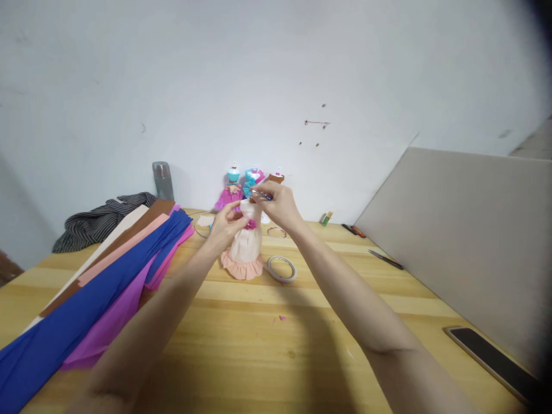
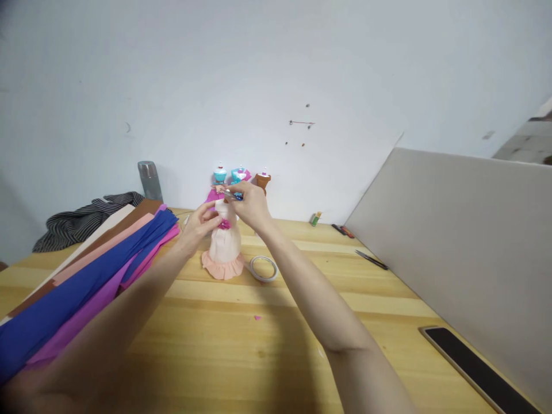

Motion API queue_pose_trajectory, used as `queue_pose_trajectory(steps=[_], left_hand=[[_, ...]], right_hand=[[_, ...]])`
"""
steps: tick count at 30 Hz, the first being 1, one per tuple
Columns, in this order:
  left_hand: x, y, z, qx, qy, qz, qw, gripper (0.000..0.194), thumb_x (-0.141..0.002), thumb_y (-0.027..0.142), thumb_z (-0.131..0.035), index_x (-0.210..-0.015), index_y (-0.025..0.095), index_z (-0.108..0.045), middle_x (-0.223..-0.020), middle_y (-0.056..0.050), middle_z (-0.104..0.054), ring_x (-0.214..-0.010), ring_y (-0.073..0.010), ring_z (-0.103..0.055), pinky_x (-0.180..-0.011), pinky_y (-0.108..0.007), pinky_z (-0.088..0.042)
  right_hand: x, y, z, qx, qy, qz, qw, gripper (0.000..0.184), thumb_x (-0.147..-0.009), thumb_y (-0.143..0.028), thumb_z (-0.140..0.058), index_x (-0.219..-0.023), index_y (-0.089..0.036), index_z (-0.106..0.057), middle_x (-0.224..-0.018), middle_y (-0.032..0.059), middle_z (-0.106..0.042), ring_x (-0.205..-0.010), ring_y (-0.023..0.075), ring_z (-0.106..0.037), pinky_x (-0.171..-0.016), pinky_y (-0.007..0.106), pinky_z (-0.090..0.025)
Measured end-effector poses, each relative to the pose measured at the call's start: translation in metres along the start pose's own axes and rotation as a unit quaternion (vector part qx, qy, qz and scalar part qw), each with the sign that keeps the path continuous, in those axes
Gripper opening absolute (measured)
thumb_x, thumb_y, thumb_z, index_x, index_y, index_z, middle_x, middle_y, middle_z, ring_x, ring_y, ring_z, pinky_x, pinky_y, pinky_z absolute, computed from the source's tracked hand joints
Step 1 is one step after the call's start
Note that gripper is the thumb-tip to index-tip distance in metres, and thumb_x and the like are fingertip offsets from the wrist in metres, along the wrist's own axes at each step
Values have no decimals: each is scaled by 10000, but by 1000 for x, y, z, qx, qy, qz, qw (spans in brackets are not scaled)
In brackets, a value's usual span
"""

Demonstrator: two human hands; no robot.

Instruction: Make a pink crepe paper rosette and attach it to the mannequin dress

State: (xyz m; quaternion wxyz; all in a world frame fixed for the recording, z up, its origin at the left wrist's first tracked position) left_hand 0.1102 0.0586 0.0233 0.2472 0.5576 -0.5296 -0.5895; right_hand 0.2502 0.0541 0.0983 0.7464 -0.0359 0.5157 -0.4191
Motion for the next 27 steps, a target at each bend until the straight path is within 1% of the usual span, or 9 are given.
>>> queue_pose_trajectory(steps=[4,7,9,12,15,18,21,24,27], left_hand=[[1,1,-4,18,9,-18,1000,627,-644,362,-775,-1180,132,-543,-871,-56,-717,-832,-189,-661,-785,-310,-495],[1,0,-3,4,40,-16,999,599,-637,340,-770,-1151,127,-549,-793,-31,-704,-748,-166,-650,-736,-290,-489],[1,0,-2,-14,55,-18,998,586,-639,334,-763,-1145,127,-553,-768,-25,-697,-721,-161,-644,-724,-287,-486],[4,0,0,-60,72,-36,995,516,-684,364,-721,-1121,128,-584,-791,-45,-703,-740,-173,-648,-727,-294,-487],[10,4,5,-137,115,-69,981,315,-738,372,-662,-949,140,-652,-792,-54,-701,-752,-178,-644,-725,-292,-481],[14,5,6,-180,137,-87,970,159,-720,324,-670,-741,167,-670,-732,-33,-687,-723,-172,-621,-716,-283,-461],[15,3,6,-201,140,-88,966,83,-674,257,-686,-643,184,-661,-657,-3,-656,-666,-161,-585,-675,-272,-436],[14,0,6,-209,141,-86,964,76,-662,232,-666,-606,187,-644,-623,12,-635,-641,-152,-558,-649,-264,-418],[12,-2,5,-208,135,-76,966,128,-663,243,-641,-557,181,-605,-563,28,-582,-581,-133,-507,-600,-253,-392]], right_hand=[[5,4,1,-21,2,16,1000,263,-792,-241,-613,-1024,-188,-725,-911,61,-707,-776,173,-614,-721,312,-473],[15,11,5,-31,30,20,999,392,-787,-265,-617,-1175,-211,-641,-1004,61,-672,-654,136,-531,-653,300,-462],[27,17,8,-48,63,13,997,400,-793,-270,-602,-1190,-222,-600,-1028,54,-639,-601,115,-474,-601,283,-440],[55,26,8,-83,119,-33,989,372,-780,-268,-615,-1143,-210,-561,-1044,47,-601,-542,86,-428,-550,262,-411],[84,33,3,-93,192,-88,973,175,-802,-278,-603,-954,-199,-567,-773,-10,-554,-570,117,-482,-559,261,-411],[99,33,-12,-64,160,-86,981,120,-756,-268,-649,-834,-201,-587,-675,-18,-544,-604,145,-519,-585,275,-428],[100,31,-23,-44,133,-77,987,85,-738,-252,-653,-779,-204,-596,-646,-16,-556,-584,148,-515,-559,273,-417],[96,28,-29,-53,122,-67,989,44,-742,-221,-625,-737,-206,-584,-652,-12,-569,-590,147,-519,-551,268,-412],[91,28,-30,-53,130,-70,988,74,-754,-209,-595,-687,-206,-563,-636,-12,-559,-596,147,-511,-551,265,-401]])
Point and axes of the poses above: each hand's wrist, its own x-axis away from the middle knuckle, its own z-axis out of the back of the hand, y = z × x, the point moved 4 cm from there along -x, towards the middle knuckle
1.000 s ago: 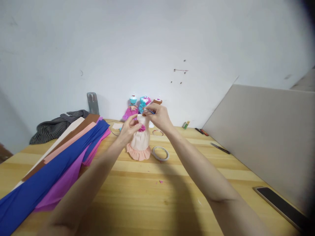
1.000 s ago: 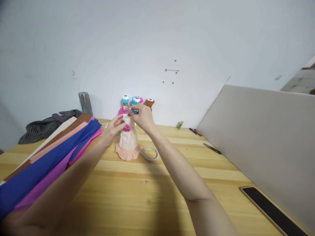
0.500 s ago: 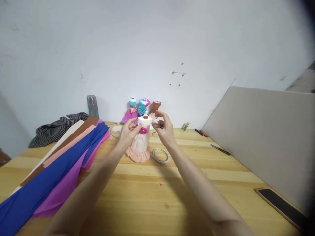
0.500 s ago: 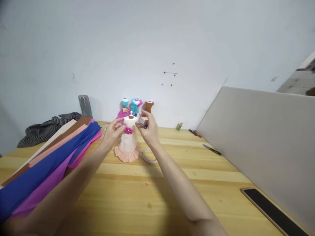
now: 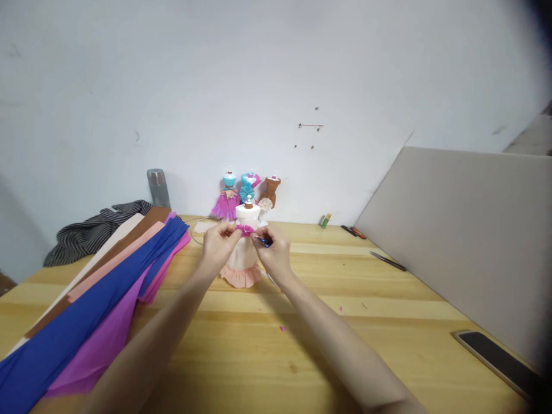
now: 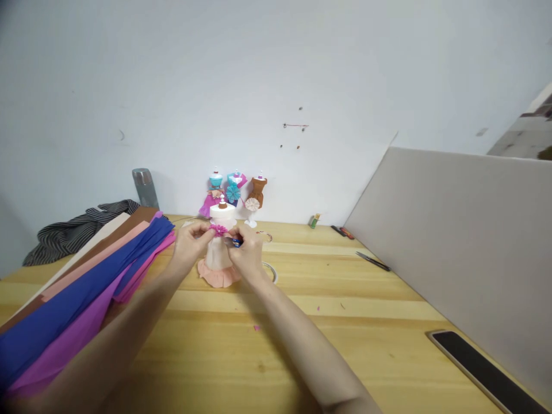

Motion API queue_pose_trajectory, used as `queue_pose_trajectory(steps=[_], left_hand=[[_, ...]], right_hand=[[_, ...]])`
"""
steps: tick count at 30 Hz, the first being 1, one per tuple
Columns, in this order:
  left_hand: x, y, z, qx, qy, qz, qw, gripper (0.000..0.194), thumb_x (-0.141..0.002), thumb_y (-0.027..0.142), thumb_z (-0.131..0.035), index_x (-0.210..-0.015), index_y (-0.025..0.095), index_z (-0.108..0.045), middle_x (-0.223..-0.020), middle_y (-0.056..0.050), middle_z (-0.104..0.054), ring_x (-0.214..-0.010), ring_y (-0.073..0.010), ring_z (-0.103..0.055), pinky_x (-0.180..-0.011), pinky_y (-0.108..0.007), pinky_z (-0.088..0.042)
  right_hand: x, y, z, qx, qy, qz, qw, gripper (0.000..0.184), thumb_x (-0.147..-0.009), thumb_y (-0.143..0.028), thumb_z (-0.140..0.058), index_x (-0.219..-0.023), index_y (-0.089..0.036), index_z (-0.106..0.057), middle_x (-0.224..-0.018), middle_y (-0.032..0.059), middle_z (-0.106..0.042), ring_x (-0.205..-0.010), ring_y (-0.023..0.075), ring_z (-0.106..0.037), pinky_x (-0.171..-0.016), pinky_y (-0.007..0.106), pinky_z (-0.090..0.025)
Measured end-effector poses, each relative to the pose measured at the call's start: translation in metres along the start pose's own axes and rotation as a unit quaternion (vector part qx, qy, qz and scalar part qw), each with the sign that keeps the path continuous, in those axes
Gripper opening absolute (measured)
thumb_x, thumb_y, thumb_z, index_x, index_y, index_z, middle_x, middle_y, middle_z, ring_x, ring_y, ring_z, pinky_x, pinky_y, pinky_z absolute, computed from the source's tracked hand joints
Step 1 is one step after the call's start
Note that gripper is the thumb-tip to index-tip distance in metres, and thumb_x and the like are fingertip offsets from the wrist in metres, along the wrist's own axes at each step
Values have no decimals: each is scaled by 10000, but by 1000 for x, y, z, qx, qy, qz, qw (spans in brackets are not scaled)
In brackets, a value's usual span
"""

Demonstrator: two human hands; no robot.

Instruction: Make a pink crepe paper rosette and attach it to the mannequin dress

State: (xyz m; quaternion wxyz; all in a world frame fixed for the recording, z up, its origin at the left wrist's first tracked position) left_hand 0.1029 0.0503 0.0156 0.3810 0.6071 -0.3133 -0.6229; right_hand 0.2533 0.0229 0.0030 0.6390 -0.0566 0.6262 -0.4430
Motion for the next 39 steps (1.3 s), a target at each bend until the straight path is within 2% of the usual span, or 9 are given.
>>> queue_pose_trajectory(steps=[6,10,17,22,24,27,31,35,39], left_hand=[[1,0,0,-3,-11,16,1000,203,-649,227,-598,-478,185,-497,-485,55,-426,-511,-104,-397,-518,-234,-309],[0,-1,-2,-8,-19,25,999,223,-655,244,-604,-477,186,-483,-486,54,-412,-509,-104,-386,-513,-235,-302],[2,1,-1,-23,-36,22,999,283,-695,260,-597,-463,186,-452,-477,53,-373,-509,-106,-360,-505,-239,-279],[-1,11,6,-24,-39,-10,999,104,-710,252,-591,-634,182,-578,-640,22,-567,-651,-142,-509,-634,-251,-387],[-5,10,5,-37,-38,-9,999,116,-701,284,-623,-660,178,-596,-671,7,-599,-670,-150,-532,-650,-260,-399],[-9,3,2,-60,-35,-1,998,170,-652,317,-673,-610,173,-593,-632,1,-589,-633,-149,-518,-626,-267,-393],[-11,-4,-1,-54,-41,-5,998,182,-640,325,-655,-582,169,-584,-589,7,-567,-596,-141,-500,-598,-261,-388],[-12,-3,-3,-49,-41,-10,998,234,-643,343,-629,-517,172,-529,-533,25,-499,-553,-121,-447,-549,-244,-348],[-13,-1,-3,-43,-38,-13,998,258,-642,349,-623,-496,177,-498,-510,33,-451,-542,-111,-408,-533,-238,-322]], right_hand=[[-4,1,0,-10,10,-2,1000,98,-776,-227,-572,-681,-207,-555,-637,-12,-555,-600,145,-510,-549,262,-397],[-3,0,-3,-15,8,0,1000,24,-773,-228,-582,-758,-209,-581,-659,-12,-549,-586,141,-494,-549,266,-399],[-7,-11,-6,-18,2,6,1000,105,-740,-199,-568,-648,-213,-521,-607,-24,-507,-575,140,-463,-551,270,-363],[-10,-14,-4,-19,5,-16,1000,132,-742,-210,-572,-627,-213,-508,-593,-32,-493,-575,137,-453,-557,269,-360],[-10,-12,-5,-29,9,-23,999,131,-740,-211,-574,-628,-211,-507,-583,-40,-483,-563,131,-444,-549,263,-353],[-8,-9,-6,-44,10,-35,998,130,-736,-212,-578,-625,-206,-510,-566,-50,-465,-549,122,-429,-542,255,-345],[-8,-7,-7,-61,5,-50,997,166,-740,-236,-587,-608,-200,-493,-565,-53,-448,-554,115,-415,-544,247,-341],[-8,-6,-8,-82,0,-59,995,172,-743,-267,-609,-631,-196,-500,-582,-53,-445,-560,111,-410,-541,242,-336],[-9,-4,-9,-58,5,-58,997,188,-745,-277,-611,-619,-196,-498,-574,-53,-447,-556,111,-405,-545,244,-332]])
Point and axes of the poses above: each hand's wrist, its own x-axis away from the middle knuckle, its own z-axis out of the back of the hand, y = z × x, the point moved 4 cm from there along -x, towards the middle knuckle
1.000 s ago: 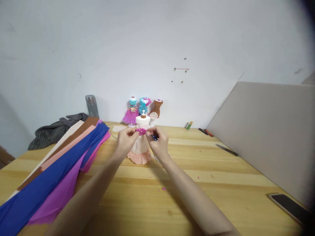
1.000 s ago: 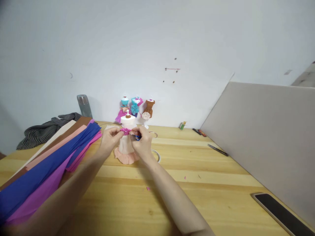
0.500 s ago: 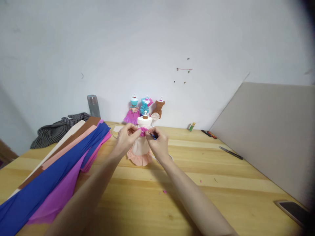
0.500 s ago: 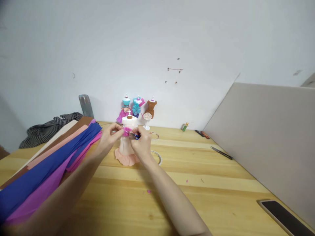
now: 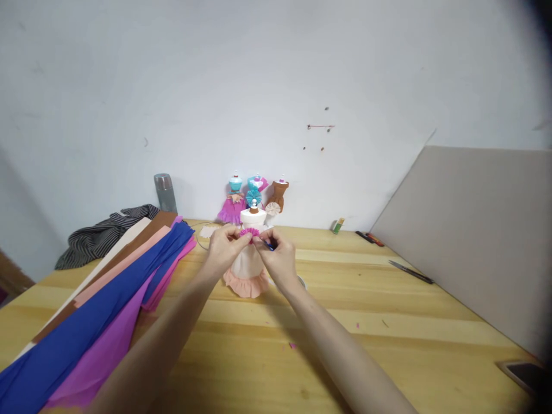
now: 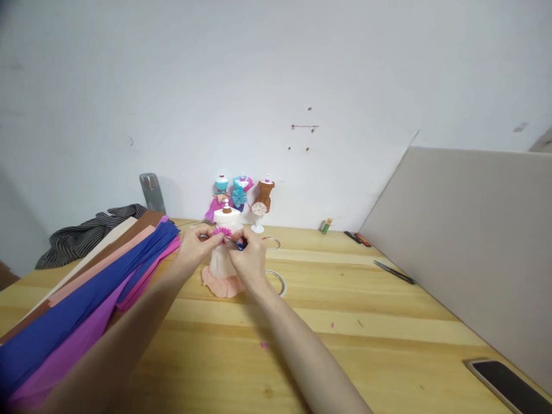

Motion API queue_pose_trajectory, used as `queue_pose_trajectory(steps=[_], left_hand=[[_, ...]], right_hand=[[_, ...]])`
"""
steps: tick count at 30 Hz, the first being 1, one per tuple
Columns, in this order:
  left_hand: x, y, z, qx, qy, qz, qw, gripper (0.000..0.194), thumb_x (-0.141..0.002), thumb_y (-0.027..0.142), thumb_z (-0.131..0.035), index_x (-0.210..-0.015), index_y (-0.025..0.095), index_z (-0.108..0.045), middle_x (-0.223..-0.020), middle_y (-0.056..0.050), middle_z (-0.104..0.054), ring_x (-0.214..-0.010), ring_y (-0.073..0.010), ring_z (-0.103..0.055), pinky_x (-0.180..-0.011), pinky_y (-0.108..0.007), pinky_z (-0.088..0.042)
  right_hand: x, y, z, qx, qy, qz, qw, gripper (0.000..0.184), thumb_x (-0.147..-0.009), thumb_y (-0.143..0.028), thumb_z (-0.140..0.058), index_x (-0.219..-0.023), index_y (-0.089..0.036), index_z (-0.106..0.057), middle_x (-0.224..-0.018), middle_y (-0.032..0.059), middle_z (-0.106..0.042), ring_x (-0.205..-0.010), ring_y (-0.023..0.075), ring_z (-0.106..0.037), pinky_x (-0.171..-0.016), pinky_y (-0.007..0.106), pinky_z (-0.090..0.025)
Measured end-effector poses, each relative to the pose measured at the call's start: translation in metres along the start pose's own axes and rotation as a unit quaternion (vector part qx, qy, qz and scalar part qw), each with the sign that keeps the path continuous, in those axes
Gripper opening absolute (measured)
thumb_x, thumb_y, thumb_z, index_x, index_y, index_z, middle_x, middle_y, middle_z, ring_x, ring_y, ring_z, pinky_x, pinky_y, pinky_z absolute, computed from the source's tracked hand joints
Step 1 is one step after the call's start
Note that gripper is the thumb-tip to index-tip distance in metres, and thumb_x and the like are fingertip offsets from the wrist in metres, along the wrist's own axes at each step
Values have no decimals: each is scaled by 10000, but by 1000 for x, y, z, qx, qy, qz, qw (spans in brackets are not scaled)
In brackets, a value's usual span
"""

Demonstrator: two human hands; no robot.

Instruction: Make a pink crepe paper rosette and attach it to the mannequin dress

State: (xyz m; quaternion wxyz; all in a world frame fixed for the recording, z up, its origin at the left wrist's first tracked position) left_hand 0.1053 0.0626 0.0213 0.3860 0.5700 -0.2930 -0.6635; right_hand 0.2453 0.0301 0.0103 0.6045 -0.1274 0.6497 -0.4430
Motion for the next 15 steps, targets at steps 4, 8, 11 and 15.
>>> queue_pose_trajectory(steps=[4,8,11,15], left_hand=[[0,-1,1,7,1,3,1000,261,-631,344,-623,-486,181,-481,-508,34,-440,-543,-110,-400,-540,-238,-331],[1,0,2,8,4,9,1000,250,-643,360,-620,-507,178,-514,-522,26,-466,-555,-117,-422,-547,-241,-344],[2,1,2,5,5,12,1000,255,-647,369,-629,-518,174,-528,-532,22,-482,-559,-120,-434,-552,-243,-348],[2,2,3,3,4,10,1000,246,-661,355,-620,-520,171,-537,-544,17,-503,-563,-122,-449,-565,-250,-356]], right_hand=[[-1,1,0,24,7,13,1000,221,-740,-268,-605,-582,-199,-468,-547,-59,-425,-541,108,-382,-547,248,-322],[0,3,1,25,12,-6,1000,247,-738,-296,-621,-591,-204,-446,-548,-65,-409,-536,106,-364,-537,248,-308],[0,5,1,30,22,-22,999,253,-730,-309,-625,-600,-207,-433,-556,-67,-391,-545,108,-356,-536,251,-299],[1,4,2,20,24,-20,999,272,-738,-314,-619,-604,-212,-406,-568,-67,-378,-551,108,-349,-543,257,-298]])
Point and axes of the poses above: each hand's wrist, its own x-axis away from the middle knuckle, its own z-axis out of the back of the hand, y = z × x, the point moved 4 cm from there along -x, towards the middle knuckle
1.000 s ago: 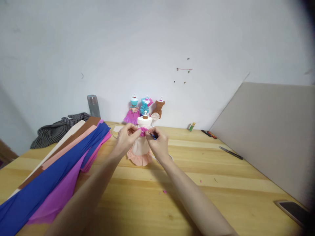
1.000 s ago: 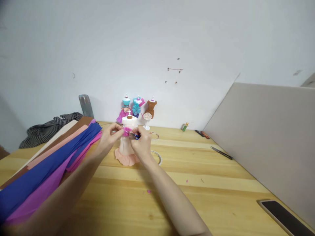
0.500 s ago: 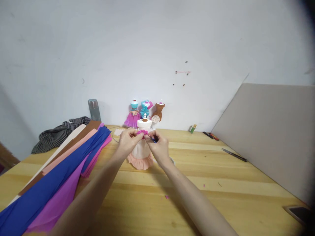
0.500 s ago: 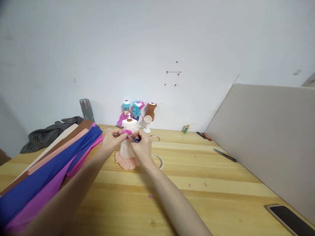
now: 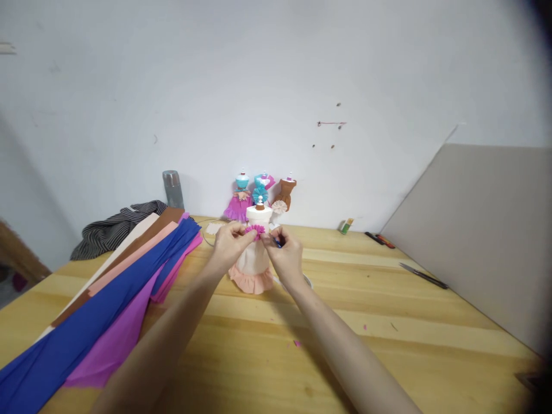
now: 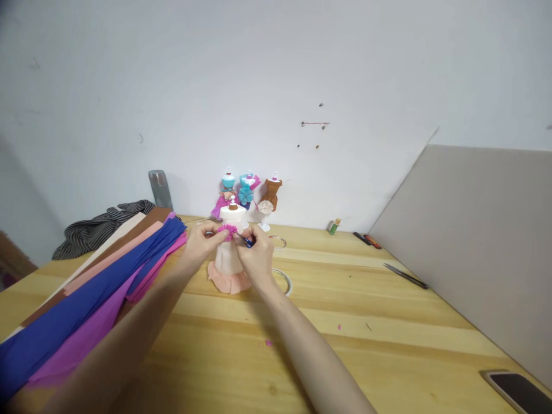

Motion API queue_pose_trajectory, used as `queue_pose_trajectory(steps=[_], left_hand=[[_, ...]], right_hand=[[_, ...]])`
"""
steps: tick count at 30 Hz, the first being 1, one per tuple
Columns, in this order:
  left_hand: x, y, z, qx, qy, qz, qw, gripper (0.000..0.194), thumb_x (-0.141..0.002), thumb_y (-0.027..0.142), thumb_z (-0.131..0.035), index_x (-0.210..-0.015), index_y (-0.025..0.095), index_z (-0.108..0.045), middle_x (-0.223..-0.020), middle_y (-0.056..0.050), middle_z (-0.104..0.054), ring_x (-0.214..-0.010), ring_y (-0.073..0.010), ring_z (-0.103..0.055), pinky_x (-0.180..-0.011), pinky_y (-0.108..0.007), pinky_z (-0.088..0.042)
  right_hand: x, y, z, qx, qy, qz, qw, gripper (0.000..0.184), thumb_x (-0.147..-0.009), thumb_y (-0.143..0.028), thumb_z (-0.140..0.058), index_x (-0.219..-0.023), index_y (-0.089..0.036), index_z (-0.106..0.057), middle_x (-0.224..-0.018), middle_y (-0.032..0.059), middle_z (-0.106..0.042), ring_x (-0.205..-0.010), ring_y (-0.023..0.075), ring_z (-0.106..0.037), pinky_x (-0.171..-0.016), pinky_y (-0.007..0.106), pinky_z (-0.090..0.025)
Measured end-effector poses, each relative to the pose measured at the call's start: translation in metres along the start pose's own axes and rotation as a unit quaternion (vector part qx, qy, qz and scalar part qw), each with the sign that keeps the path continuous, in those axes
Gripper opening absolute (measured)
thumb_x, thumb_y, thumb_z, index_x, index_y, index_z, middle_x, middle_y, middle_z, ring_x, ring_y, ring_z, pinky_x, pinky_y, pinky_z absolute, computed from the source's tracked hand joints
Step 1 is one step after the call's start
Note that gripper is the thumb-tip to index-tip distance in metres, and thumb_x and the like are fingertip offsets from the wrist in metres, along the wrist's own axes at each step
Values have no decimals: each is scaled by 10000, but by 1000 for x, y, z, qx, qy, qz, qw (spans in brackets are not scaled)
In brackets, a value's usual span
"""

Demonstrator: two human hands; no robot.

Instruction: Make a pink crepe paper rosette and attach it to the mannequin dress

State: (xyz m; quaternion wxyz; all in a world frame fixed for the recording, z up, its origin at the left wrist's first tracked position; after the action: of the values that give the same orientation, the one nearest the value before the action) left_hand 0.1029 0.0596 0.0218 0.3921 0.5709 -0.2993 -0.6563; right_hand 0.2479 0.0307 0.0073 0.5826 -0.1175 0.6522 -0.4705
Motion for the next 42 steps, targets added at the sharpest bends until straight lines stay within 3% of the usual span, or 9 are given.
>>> queue_pose_trajectory(steps=[4,7,10,15,19,25,42], left_hand=[[1,2,3,-8,-3,-10,1000,224,-663,320,-626,-516,170,-547,-550,17,-526,-579,-128,-476,-591,-256,-374],[1,2,4,-17,-6,-17,1000,183,-657,290,-642,-534,169,-582,-565,12,-566,-602,-136,-511,-614,-259,-396],[2,0,3,-24,2,-18,1000,130,-665,275,-642,-592,169,-622,-620,-1,-617,-639,-146,-547,-646,-264,-417],[3,-6,-1,-20,7,-8,1000,137,-673,299,-631,-645,165,-639,-661,-12,-636,-656,-151,-559,-658,-267,-424],[4,-4,-3,-4,-6,0,1000,190,-671,326,-603,-570,165,-590,-572,10,-565,-570,-127,-495,-573,-247,-384],[3,5,2,-1,-19,-2,1000,228,-686,332,-592,-532,166,-561,-547,19,-524,-574,-121,-467,-559,-238,-357],[1,-4,1,-26,-6,-15,1000,150,-645,298,-662,-610,164,-603,-630,-1,-608,-639,-145,-548,-656,-263,-437]], right_hand=[[0,-1,2,-25,16,-2,1000,193,-735,-319,-644,-757,-204,-491,-608,-74,-374,-566,115,-378,-557,261,-318],[-1,2,2,-24,15,-8,1000,388,-721,-366,-681,-1032,-170,-556,-618,-80,-372,-571,130,-393,-564,272,-328],[-1,8,-1,-15,-4,-26,1000,533,-701,-416,-697,-1141,-137,-584,-622,-68,-400,-580,139,-405,-569,283,-333],[-1,13,-3,-5,-5,-70,997,423,-674,-393,-689,-1000,-123,-673,-593,-53,-452,-571,135,-414,-563,281,-328],[0,9,-4,-11,0,-55,998,286,-699,-372,-652,-866,-142,-685,-587,-45,-463,-567,129,-413,-551,269,-321],[-1,8,-3,3,14,-44,999,225,-691,-370,-657,-770,-159,-651,-561,-61,-433,-545,116,-380,-535,254,-300],[1,8,-3,-18,-1,-40,999,216,-729,-359,-643,-799,-155,-643,-548,-79,-351,-528,108,-333,-520,256,-254]])
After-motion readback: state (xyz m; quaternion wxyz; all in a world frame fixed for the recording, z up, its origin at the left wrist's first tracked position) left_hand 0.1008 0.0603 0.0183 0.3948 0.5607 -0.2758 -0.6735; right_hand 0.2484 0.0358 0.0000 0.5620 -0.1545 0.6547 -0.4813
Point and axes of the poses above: each hand's wrist, its own x-axis away from the middle knuckle, its own z-axis out of the back of the hand, y = z × x, the point moved 4 cm from there along -x, towards the middle knuckle
